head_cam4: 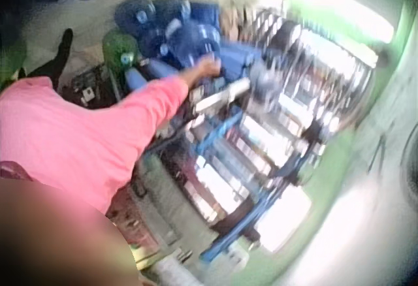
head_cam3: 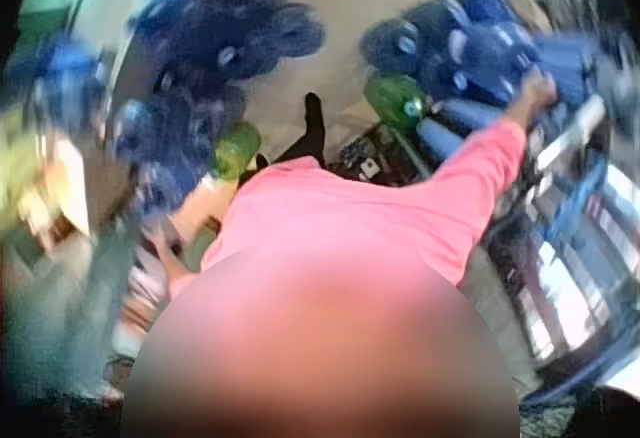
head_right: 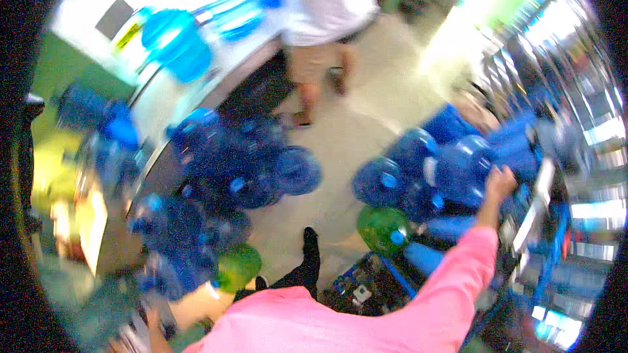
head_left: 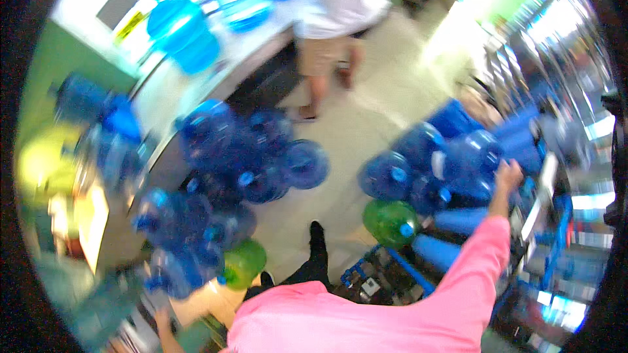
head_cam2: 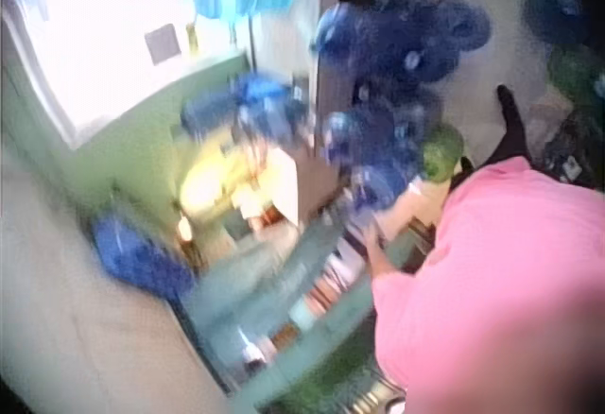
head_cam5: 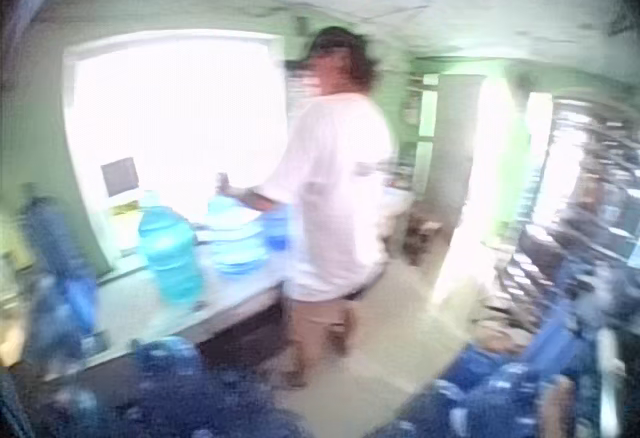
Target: The person picks up large blue and green water dispenser bottles, rinses them under a tap, scrubs the exterior with a brush, and places them on the floor. The process is repeated for several bottles.
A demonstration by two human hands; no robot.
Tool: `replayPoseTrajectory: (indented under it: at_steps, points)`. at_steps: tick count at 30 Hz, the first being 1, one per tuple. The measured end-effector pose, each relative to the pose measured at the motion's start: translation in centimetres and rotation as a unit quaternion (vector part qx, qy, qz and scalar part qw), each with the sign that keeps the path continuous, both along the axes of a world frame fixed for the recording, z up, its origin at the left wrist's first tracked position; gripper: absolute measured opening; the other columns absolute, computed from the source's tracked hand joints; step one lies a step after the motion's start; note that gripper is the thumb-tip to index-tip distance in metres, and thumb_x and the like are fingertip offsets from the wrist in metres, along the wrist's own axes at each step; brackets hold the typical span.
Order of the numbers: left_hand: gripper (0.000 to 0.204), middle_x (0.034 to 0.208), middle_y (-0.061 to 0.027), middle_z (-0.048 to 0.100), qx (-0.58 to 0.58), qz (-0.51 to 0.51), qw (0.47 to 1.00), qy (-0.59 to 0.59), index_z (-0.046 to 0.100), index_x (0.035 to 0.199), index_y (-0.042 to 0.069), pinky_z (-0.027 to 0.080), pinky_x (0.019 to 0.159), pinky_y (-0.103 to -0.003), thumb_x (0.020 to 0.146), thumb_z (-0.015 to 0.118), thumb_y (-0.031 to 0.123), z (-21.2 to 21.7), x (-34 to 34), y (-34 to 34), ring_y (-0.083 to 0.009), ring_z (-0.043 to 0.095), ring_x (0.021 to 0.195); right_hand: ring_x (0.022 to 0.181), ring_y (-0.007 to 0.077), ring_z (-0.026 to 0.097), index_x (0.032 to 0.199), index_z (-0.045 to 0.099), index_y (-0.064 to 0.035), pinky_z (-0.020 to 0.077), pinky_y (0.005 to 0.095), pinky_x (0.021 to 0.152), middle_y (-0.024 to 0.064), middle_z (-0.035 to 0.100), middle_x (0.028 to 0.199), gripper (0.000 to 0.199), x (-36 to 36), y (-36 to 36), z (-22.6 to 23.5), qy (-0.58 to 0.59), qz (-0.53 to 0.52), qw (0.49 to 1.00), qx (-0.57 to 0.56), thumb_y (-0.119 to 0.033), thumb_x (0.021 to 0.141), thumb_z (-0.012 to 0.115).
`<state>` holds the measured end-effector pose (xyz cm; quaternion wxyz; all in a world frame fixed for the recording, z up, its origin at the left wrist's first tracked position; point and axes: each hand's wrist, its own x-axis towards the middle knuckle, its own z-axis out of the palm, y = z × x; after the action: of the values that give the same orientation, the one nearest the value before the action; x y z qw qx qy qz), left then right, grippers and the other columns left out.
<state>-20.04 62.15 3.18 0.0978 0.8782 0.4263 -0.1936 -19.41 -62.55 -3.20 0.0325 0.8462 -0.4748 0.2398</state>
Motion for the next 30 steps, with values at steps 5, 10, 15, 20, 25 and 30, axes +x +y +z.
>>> replayPoseTrajectory:
  at_steps: [5, 10, 15, 20, 25, 30]
  points:
    - [0.054, 0.107, -0.0213, 0.071, 0.007, -0.072, 0.993, -0.092, 0.069, 0.113, -0.003, 0.051, 0.086, -0.046, 0.084, 0.069, 0.043, 1.0, -4.4, 2.8, -0.0338, 0.068, 0.095, 0.114, 0.0409, 0.061, 0.131, 0.059, -0.0068, 0.0455, 0.0483, 0.099, 0.0205, 0.065, 0.124, 0.06, -1.5, -4.3, -3.1, 0.175, -0.024, 0.981, 0.082, -0.048, 0.088, 0.063]
    - [0.076, 0.136, -0.027, 0.053, 0.03, 0.098, 0.991, -0.082, 0.056, 0.132, -0.003, 0.042, 0.108, -0.042, 0.078, 0.075, 0.046, -0.2, -6.3, 0.8, -0.0382, 0.052, 0.127, 0.075, 0.0367, 0.067, 0.084, 0.07, -0.0073, 0.0523, 0.0507, 0.07, 0.0178, 0.07, 0.083, 0.037, -2.0, -1.5, -9.3, 0.103, 0.05, 0.993, -0.025, -0.044, 0.08, 0.068]
    - [0.095, 0.148, -0.0272, 0.041, -0.01, 0.108, 0.983, -0.149, 0.035, 0.148, 0.0, 0.037, 0.112, -0.044, 0.076, 0.079, 0.043, -1.3, -9.8, -0.4, -0.0388, 0.042, 0.136, 0.066, 0.0334, 0.066, 0.08, 0.07, -0.0084, 0.0531, 0.0493, 0.063, 0.0138, 0.07, 0.076, 0.033, 0.3, 10.0, -14.4, 0.041, 0.187, 0.981, 0.023, -0.041, 0.08, 0.07]
    - [0.104, 0.144, -0.0259, 0.046, -0.123, 0.154, 0.94, -0.278, 0.029, 0.151, 0.002, 0.039, 0.11, -0.042, 0.071, 0.085, 0.038, -3.7, -11.8, 2.4, -0.0364, 0.046, 0.134, 0.081, 0.0325, 0.066, 0.104, 0.069, -0.0052, 0.0537, 0.0446, 0.073, 0.0145, 0.071, 0.093, 0.03, 3.9, 30.9, -18.2, 0.14, 0.259, 0.866, 0.403, -0.027, 0.083, 0.069]
    - [0.111, 0.142, -0.0242, 0.05, -0.184, 0.039, 0.882, -0.431, 0.029, 0.151, 0.003, 0.04, 0.11, -0.042, 0.065, 0.09, 0.036, -6.8, -8.3, 8.7, -0.0349, 0.049, 0.131, 0.071, 0.0194, 0.066, 0.112, 0.06, -0.0081, 0.05, 0.0321, 0.049, 0.0047, 0.063, 0.09, 0.026, 4.1, 59.8, -19.7, 0.152, 0.239, 0.613, 0.738, -0.024, 0.091, 0.064]
    - [0.1, 0.139, -0.0216, 0.052, -0.229, -0.082, 0.828, -0.505, 0.039, 0.146, 0.004, 0.037, 0.112, -0.044, 0.064, 0.089, 0.035, -10.5, -3.2, 12.2, -0.0352, 0.049, 0.131, 0.069, 0.0152, 0.064, 0.117, 0.062, -0.0045, 0.0511, 0.031, 0.059, 0.006, 0.067, 0.093, 0.031, -2.3, 82.3, -14.0, 0.261, 0.365, 0.607, 0.655, -0.021, 0.092, 0.068]
